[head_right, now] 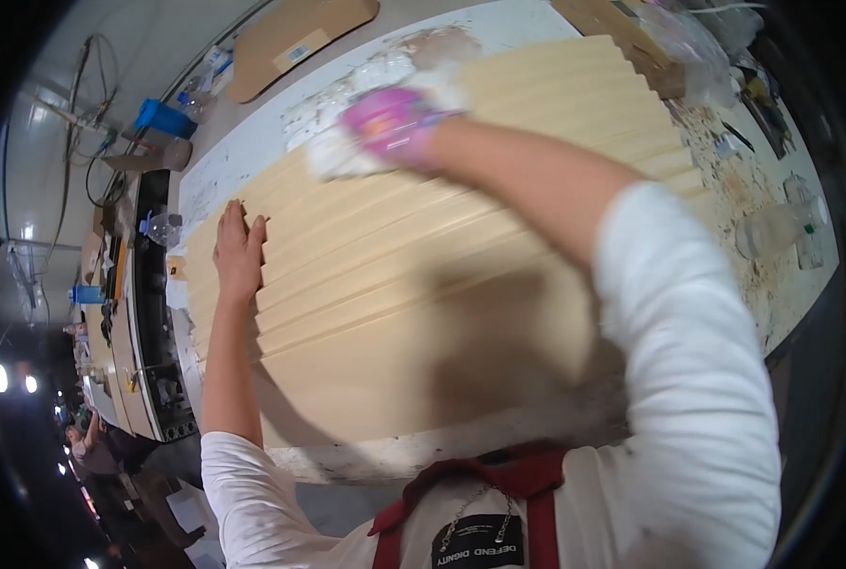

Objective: The person applies liquid to a cloth from a bottle and wipes wooden panels, restacks the panels on the workbench, wipes them again with the cloth, and sands a panel using a sanding block.

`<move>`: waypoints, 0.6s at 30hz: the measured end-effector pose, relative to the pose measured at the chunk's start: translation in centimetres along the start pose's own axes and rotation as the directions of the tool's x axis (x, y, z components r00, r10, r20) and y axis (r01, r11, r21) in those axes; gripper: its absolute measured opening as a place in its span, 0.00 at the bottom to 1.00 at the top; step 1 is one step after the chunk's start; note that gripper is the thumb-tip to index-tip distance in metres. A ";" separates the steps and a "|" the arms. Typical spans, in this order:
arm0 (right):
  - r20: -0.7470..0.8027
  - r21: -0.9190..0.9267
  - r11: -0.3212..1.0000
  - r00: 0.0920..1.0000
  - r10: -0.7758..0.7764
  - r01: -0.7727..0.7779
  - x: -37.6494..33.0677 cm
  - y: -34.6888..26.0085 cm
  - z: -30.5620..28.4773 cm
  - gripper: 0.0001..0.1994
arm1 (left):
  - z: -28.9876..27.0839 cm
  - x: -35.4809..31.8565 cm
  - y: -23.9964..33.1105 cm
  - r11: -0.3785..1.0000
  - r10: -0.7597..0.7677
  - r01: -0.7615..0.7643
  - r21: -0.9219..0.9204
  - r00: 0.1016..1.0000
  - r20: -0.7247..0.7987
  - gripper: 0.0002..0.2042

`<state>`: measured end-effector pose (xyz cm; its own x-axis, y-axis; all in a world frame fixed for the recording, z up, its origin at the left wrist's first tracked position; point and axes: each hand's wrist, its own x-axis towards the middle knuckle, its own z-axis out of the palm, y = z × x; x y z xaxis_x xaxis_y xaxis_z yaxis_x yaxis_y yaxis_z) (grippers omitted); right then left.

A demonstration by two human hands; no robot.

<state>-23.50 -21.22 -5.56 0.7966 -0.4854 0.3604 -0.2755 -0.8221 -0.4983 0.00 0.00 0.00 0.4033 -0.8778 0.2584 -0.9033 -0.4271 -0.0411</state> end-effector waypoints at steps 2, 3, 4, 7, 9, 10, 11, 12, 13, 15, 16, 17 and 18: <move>-0.079 -0.056 0.996 0.995 0.060 -0.065 -5.0 5.9 -1.6 0.08 | 2.3 -0.9 0.5 0.997 -0.014 0.014 -0.074 1.000 0.009 0.31; -0.021 -0.150 0.983 0.994 0.106 -0.108 -9.9 8.0 -4.8 0.07 | 5.0 -4.1 4.3 0.985 -0.062 0.073 -0.155 0.995 0.079 0.31; -0.006 -0.179 0.978 0.995 0.104 -0.104 -9.4 8.0 -5.8 0.07 | 5.7 -3.8 5.5 0.991 -0.046 0.051 -0.124 0.998 0.047 0.31; 0.083 0.125 0.983 0.988 0.128 -0.137 -6.5 5.1 -1.5 0.05 | 8.5 -5.1 7.5 0.986 -0.032 0.039 -0.159 0.999 0.042 0.31; 0.088 -0.138 0.990 0.996 0.014 -0.002 -3.2 -2.1 2.0 0.06 | 8.9 -4.5 7.2 0.979 -0.032 0.044 -0.198 0.998 0.062 0.32; 0.133 -0.201 0.979 0.989 0.060 -0.032 -1.7 -3.6 3.6 0.07 | 9.6 -4.6 6.8 0.982 -0.039 0.050 -0.181 0.997 0.064 0.32; 0.178 -0.260 0.964 0.978 0.110 -0.061 -0.9 -4.3 4.9 0.08 | 9.7 -4.7 6.6 0.982 -0.042 0.053 -0.183 0.997 0.065 0.32; 0.248 -0.231 0.970 0.960 0.131 -0.072 -1.3 -4.1 3.7 0.08 | 9.6 -5.0 6.3 0.980 -0.055 0.068 -0.189 0.996 0.074 0.32; 0.258 -0.041 0.982 0.948 0.189 -0.185 -2.7 -1.9 2.4 0.08 | 9.5 -5.0 6.4 0.978 -0.060 0.075 -0.197 0.995 0.079 0.32; 0.168 -0.142 0.989 0.983 0.075 -0.051 -5.3 3.1 -0.8 0.08 | 8.9 -5.4 6.7 0.979 -0.075 0.087 -0.185 0.995 0.072 0.32; 0.175 -0.185 0.973 0.970 0.167 -0.134 -6.8 4.1 -3.4 0.08 | 8.8 -5.4 7.1 0.980 -0.077 0.088 -0.176 0.995 0.069 0.32; 0.166 -0.190 0.949 0.944 0.285 -0.253 -7.8 5.1 -5.0 0.09 | 8.5 -5.1 7.6 0.980 -0.078 0.089 -0.180 0.995 0.066 0.32; 0.179 -0.243 0.940 0.941 0.286 -0.240 -7.7 4.7 -5.6 0.09 | 8.3 -5.0 8.2 0.982 -0.078 0.088 -0.167 0.995 0.065 0.31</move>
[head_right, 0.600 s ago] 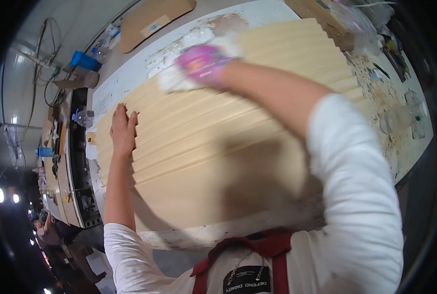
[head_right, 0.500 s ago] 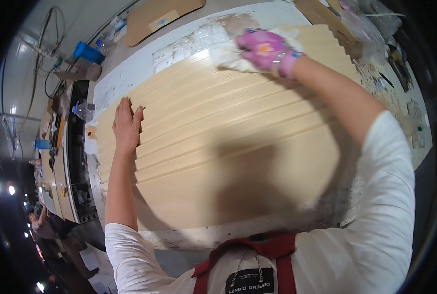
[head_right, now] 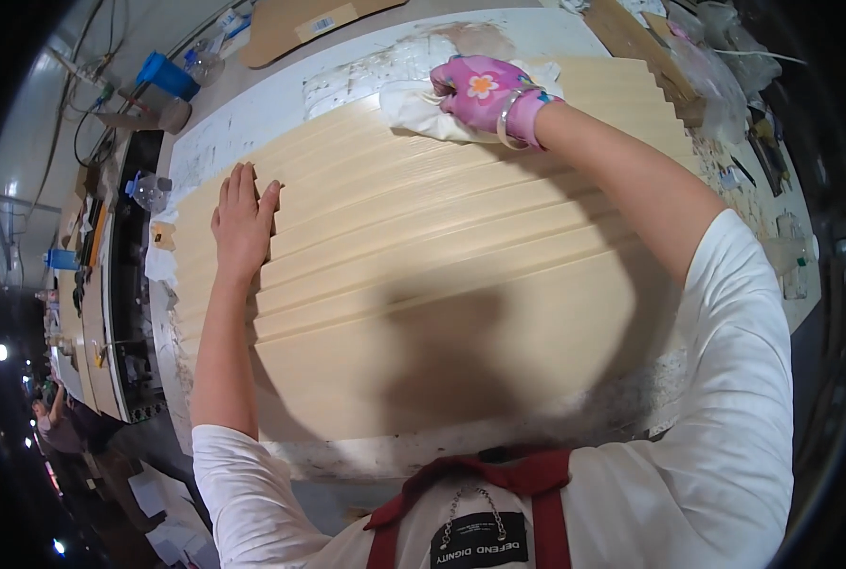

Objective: The person applies liquid to a cloth from a bottle and wipes wooden panels, restacks the panels on the workbench, wipes them again with the cloth, and sands a panel using a sanding block.

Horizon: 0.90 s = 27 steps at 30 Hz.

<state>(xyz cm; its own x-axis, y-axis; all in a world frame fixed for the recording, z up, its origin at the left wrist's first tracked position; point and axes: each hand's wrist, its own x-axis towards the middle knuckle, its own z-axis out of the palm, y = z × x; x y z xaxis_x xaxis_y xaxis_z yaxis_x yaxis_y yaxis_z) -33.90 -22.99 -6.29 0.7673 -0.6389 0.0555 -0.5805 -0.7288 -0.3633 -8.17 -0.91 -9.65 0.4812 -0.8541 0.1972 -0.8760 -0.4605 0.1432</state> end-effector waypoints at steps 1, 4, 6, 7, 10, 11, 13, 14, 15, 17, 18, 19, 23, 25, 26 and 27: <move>0.012 -0.055 0.998 1.000 0.001 -0.001 -0.1 -0.3 -0.4 0.09 | 0.0 0.0 0.4 1.000 0.003 -0.003 0.013 1.000 -0.001 0.31; -0.120 -0.079 0.978 0.972 -0.204 0.195 4.0 -5.0 4.8 0.06 | 0.4 0.6 0.3 1.000 0.001 -0.001 0.010 1.000 0.016 0.31; -0.146 0.078 0.975 0.969 -0.197 0.210 5.4 -10.4 6.5 0.09 | 0.4 0.5 0.0 1.000 -0.018 0.017 0.025 0.999 0.043 0.30; -0.069 0.043 0.987 0.986 -0.149 0.152 5.4 -13.3 6.2 0.12 | 0.9 0.3 -1.5 0.999 0.004 -0.005 0.049 1.000 0.023 0.29; -0.155 -0.003 0.984 0.972 -0.174 0.176 3.9 -12.3 6.3 0.12 | 0.7 0.2 -2.3 0.998 0.050 -0.050 -0.024 0.999 0.011 0.28; -0.121 -0.014 0.985 0.978 -0.172 0.172 2.7 -9.7 5.0 0.11 | 0.7 0.2 -2.3 0.999 0.035 -0.035 -0.023 0.999 0.012 0.28; -0.301 0.181 0.963 0.944 -0.138 0.198 0.5 -0.7 4.3 0.10 | 0.1 0.0 -1.7 1.000 0.017 -0.017 -0.022 1.000 0.009 0.28; -0.345 0.269 0.949 0.936 -0.068 0.168 -0.9 4.6 3.2 0.10 | 0.0 0.1 -1.0 1.000 0.018 -0.018 -0.005 1.000 0.011 0.28; -0.283 0.132 0.991 0.957 0.066 -0.029 -2.8 9.0 0.1 0.10 | 0.0 0.3 -0.4 1.000 0.022 -0.022 0.010 1.000 0.018 0.29; -0.175 -0.121 0.927 0.927 0.332 -0.355 -8.0 13.5 -6.8 0.11 | 0.4 0.3 -0.6 1.000 0.004 -0.005 0.011 1.000 0.020 0.28; -0.303 -0.069 0.929 0.895 0.328 -0.364 -11.2 16.9 -8.1 0.14 | 0.5 0.9 -0.4 1.000 -0.005 0.005 0.012 1.000 0.018 0.28; -0.245 0.042 0.870 0.839 0.486 -0.491 -13.8 13.5 -10.5 0.17 | 0.4 0.8 -1.1 1.000 -0.016 0.016 0.013 1.000 0.017 0.28; -0.016 1.000 0.027 0.786 0.619 -0.001 -27.4 12.7 -10.5 0.17 | 0.3 0.4 -1.9 1.000 -0.005 0.004 0.001 1.000 0.006 0.28; -0.081 0.911 -0.319 0.871 0.485 0.262 -34.7 13.3 -6.0 0.18 | 0.4 0.9 -1.5 1.000 0.022 -0.022 -0.017 1.000 -0.003 0.28; -0.092 0.870 -0.326 0.772 0.629 0.370 -36.9 11.7 -3.5 0.20 | 0.4 0.9 -1.5 1.000 0.005 -0.005 -0.005 1.000 0.015 0.29; -0.244 0.857 -0.314 0.858 0.451 0.409 -37.0 7.3 -2.9 0.21 | 0.4 0.8 -1.7 1.000 -0.017 0.016 0.010 0.999 0.035 0.29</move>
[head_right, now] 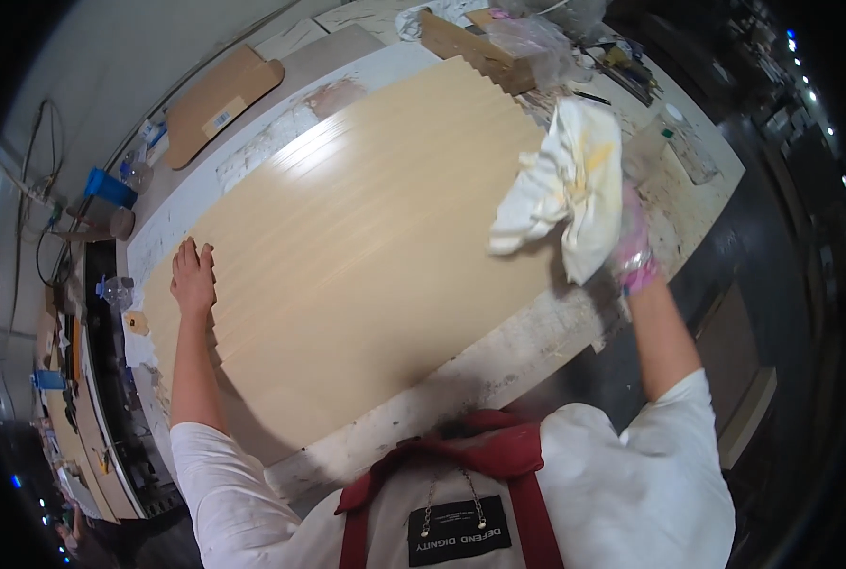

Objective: The person applies liquid to a cloth from a bottle and wipes wooden panels, restacks the panels on the workbench, wipes them again with the cloth, and sands a panel using a sanding block.

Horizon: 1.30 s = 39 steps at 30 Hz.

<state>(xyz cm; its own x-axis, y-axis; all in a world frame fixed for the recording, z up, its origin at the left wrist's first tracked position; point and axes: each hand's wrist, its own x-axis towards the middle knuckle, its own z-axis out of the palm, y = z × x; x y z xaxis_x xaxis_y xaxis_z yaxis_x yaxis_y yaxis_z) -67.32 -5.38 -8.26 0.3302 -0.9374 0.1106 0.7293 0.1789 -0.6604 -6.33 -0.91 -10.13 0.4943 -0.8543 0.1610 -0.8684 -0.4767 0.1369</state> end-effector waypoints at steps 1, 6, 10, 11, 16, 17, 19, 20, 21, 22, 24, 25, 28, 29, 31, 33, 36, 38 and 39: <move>-0.037 0.071 0.997 0.999 0.029 -0.026 -2.5 1.5 1.7 0.23 | -0.1 -0.1 -0.3 1.000 0.007 -0.007 0.002 1.000 -0.002 0.29; -0.355 0.319 0.947 0.920 0.166 -0.047 -10.5 4.9 6.0 0.25 | -1.3 -1.5 2.6 0.886 0.301 -0.436 -0.160 0.802 -0.516 0.24; -0.287 0.062 0.979 0.936 0.204 -0.195 -13.2 6.5 5.3 0.16 | -6.8 -15.3 21.0 0.521 0.598 -0.127 -0.844 0.760 0.255 0.22; -0.275 0.069 0.978 0.938 0.209 -0.197 -12.9 7.1 6.5 0.16 | -6.2 -18.8 23.3 0.483 0.696 -0.111 -0.869 0.650 0.304 0.25; -0.130 -0.833 0.553 0.975 -0.178 -0.010 -14.3 6.2 7.5 0.17 | -0.8 -26.9 28.3 0.325 0.733 -0.069 -0.943 0.649 0.205 0.19; -0.218 -0.804 0.590 0.961 -0.172 -0.077 -14.5 5.6 5.8 0.17 | -0.2 -26.5 28.6 0.303 0.715 -0.045 -0.952 0.672 0.196 0.15; -0.459 -0.850 0.326 0.885 -0.076 -0.413 -16.1 1.6 3.3 0.18 | -0.8 -25.9 29.2 0.301 0.709 -0.095 -0.949 0.688 0.156 0.11; -0.468 -0.709 0.586 0.884 0.024 -0.392 -16.6 0.2 1.6 0.19 | -1.9 -25.7 30.2 0.333 0.718 -0.165 -0.928 0.683 0.136 0.11; -0.433 -0.696 0.649 0.900 -0.040 -0.306 -18.0 -0.6 -2.7 0.19 | -2.6 -25.8 31.5 0.252 0.728 -0.246 -0.936 0.686 0.016 0.11; -0.409 -0.669 0.710 0.906 -0.105 -0.219 -19.2 -0.9 -6.9 0.20 | -3.2 -25.8 32.7 0.176 0.734 -0.329 -0.928 0.672 -0.099 0.11; -0.069 -0.953 0.302 0.955 -0.289 0.023 -19.6 -2.6 -8.3 0.20 | -6.5 -25.0 34.1 0.209 0.702 -0.297 -0.932 0.709 -0.069 0.12; -0.035 -0.988 0.153 0.960 -0.279 0.008 -20.3 -4.3 -10.2 0.20 | -7.6 -24.6 34.9 0.190 0.705 -0.263 -0.946 0.707 -0.055 0.12; -0.145 -0.902 0.431 0.949 -0.279 -0.011 -19.5 -7.5 -10.6 0.33 | -8.0 -23.9 36.5 0.141 0.799 -0.210 -0.968 0.601 -0.014 0.12; -0.130 -0.841 0.538 0.948 -0.291 0.050 -19.3 -8.2 -10.9 0.28 | -7.1 -23.7 37.0 0.142 0.793 -0.212 -0.967 0.609 -0.017 0.12; -0.136 -0.696 0.710 0.950 -0.280 0.110 -19.1 -9.4 -11.2 0.24 | -4.1 -23.5 37.8 0.317 0.715 -0.643 -0.698 0.645 -0.270 0.14; -0.049 -0.828 0.546 0.956 -0.289 0.123 -18.2 -9.4 -10.4 0.24 | -2.0 -25.3 40.4 0.232 0.690 -0.535 -0.812 0.679 -0.250 0.16; 0.213 -0.977 -0.050 0.952 -0.219 0.207 -17.1 -8.6 -6.5 0.21 | -2.1 -28.3 42.9 0.121 0.848 0.048 -0.991 0.514 0.129 0.21; 0.299 -0.935 -0.247 0.941 -0.159 0.255 -15.9 -8.7 -6.0 0.21 | -0.2 -28.6 44.7 0.087 0.838 0.017 -0.996 0.539 0.082 0.20; 0.047 -0.938 0.331 0.982 -0.182 0.106 -15.8 -8.8 -6.1 0.21 | 0.6 -28.3 44.9 0.050 0.837 -0.013 -0.999 0.546 0.035 0.20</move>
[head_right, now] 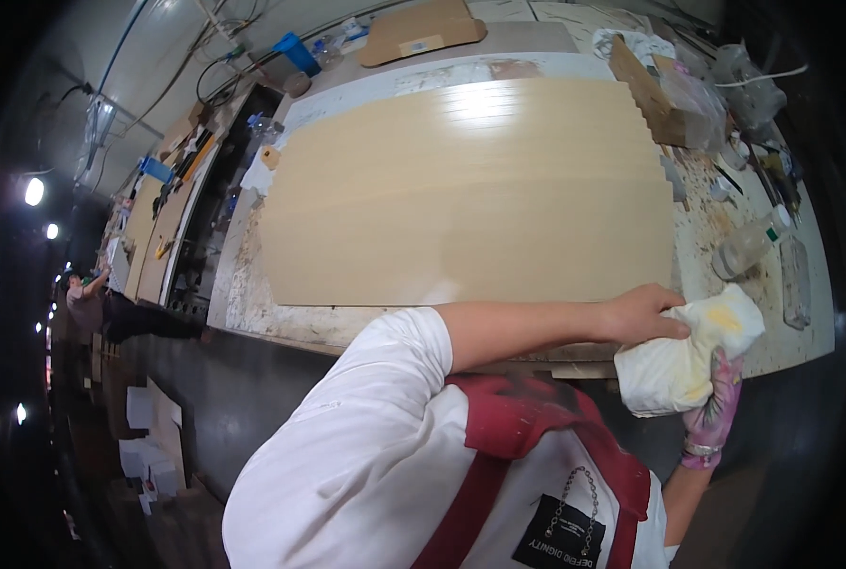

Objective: The person applies liquid to a cloth from a bottle and wipes wooden panels, restacks the panels on the workbench, wipes them again with the cloth, and sands a panel using a sanding block.

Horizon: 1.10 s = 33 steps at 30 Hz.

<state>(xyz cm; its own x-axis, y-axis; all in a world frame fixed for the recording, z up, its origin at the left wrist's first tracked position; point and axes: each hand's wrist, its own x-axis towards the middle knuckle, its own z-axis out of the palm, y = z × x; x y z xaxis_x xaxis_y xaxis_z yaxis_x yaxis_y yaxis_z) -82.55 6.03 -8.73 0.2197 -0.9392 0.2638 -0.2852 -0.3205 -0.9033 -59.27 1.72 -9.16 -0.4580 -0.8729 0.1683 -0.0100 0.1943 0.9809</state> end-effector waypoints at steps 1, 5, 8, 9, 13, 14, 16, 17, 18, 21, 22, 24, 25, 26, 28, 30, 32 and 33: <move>0.039 0.516 0.822 0.964 0.261 -0.244 -0.4 -0.1 -0.6 0.21 | -0.6 0.0 0.8 1.000 -0.003 0.003 0.002 1.000 -0.008 0.20; 0.002 0.636 0.705 0.914 0.405 -0.314 -2.1 1.8 -4.2 0.20 | -2.9 0.5 6.0 0.990 -0.107 0.113 0.080 0.992 -0.067 0.19; -0.015 0.591 0.773 0.955 0.295 -0.229 -2.8 4.6 -6.7 0.22 | -3.2 0.8 6.6 0.999 -0.042 0.042 -0.009 0.997 -0.059 0.18; 0.039 0.786 0.564 0.930 0.365 -0.254 -2.8 4.5 -7.3 0.23 | -3.5 1.2 6.0 0.991 -0.066 0.076 0.112 0.994 -0.091 0.18; -0.347 0.674 0.735 0.848 0.400 -0.071 -2.4 2.4 -13.7 0.29 | -3.3 1.8 3.3 0.978 0.072 -0.030 0.205 0.976 -0.204 0.19; -0.387 0.659 0.750 0.831 0.400 -0.055 -2.9 2.9 -13.3 0.29 | -2.6 2.0 2.1 0.976 0.118 -0.091 0.199 0.985 -0.128 0.23; -0.388 -0.276 0.961 0.915 -0.108 -0.004 -4.7 3.3 -10.7 0.33 | 0.7 2.2 -1.1 0.996 0.031 -0.021 0.082 0.991 -0.128 0.28; -0.288 0.166 0.980 0.944 0.158 -0.113 -2.8 0.8 -6.3 0.29 | 1.5 1.7 -1.6 0.978 -0.204 0.200 -0.065 0.977 -0.055 0.30; -0.123 0.679 0.695 0.897 0.425 -0.235 -0.4 -1.7 -1.6 0.26 | 1.4 0.9 -2.3 0.885 -0.434 0.434 -0.170 0.900 0.037 0.32; 0.204 0.947 0.144 0.884 0.420 -0.287 0.9 -5.0 3.8 0.21 | 2.1 0.7 -0.4 0.550 -0.292 0.465 -0.694 0.885 0.362 0.27; 0.120 0.886 0.380 0.923 0.366 -0.266 0.9 -5.7 3.2 0.21 | 2.1 0.9 -0.2 0.432 -0.437 0.538 -0.724 0.827 0.354 0.25; 0.016 0.868 0.463 0.941 0.337 -0.180 -0.1 -4.8 0.8 0.21 | 1.8 2.1 0.0 0.334 -0.423 0.550 -0.766 0.813 0.400 0.25; -0.035 0.840 0.528 0.958 0.286 -0.127 -0.5 -4.3 0.0 0.21 | 1.9 2.7 0.0 0.235 -0.424 0.524 -0.819 0.813 0.399 0.25; -0.051 0.937 0.335 0.912 0.406 -0.096 -1.1 -2.8 0.2 0.19 | 2.3 3.2 -0.3 0.215 -0.403 0.592 -0.777 0.778 0.482 0.27; -0.116 0.913 0.404 0.913 0.392 -0.058 -2.5 -2.5 1.0 0.20 | 4.7 4.2 0.4 0.256 -0.437 0.626 -0.737 0.755 0.489 0.26; -0.167 0.951 0.307 0.865 0.474 0.015 -3.2 -1.6 2.3 0.22 | 6.3 5.6 0.8 0.300 -0.465 0.662 -0.686 0.730 0.501 0.26; -0.090 0.971 0.231 0.808 0.582 -0.058 -3.3 0.7 1.7 0.23 | 5.1 7.2 0.9 0.927 -0.284 0.354 -0.127 0.881 0.379 0.23; -0.093 0.972 0.227 0.807 0.583 -0.052 -3.1 1.6 0.0 0.23 | 4.2 7.9 1.2 0.950 -0.276 0.306 -0.060 0.914 0.296 0.22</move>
<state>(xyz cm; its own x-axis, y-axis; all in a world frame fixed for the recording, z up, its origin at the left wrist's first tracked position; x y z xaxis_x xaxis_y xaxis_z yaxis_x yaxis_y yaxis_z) -83.68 8.45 -11.01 -0.0754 -0.9565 -0.2819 0.8310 0.0960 -0.5480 -66.62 -3.02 -7.04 -0.6792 -0.7193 -0.1460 -0.0963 -0.1099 0.9893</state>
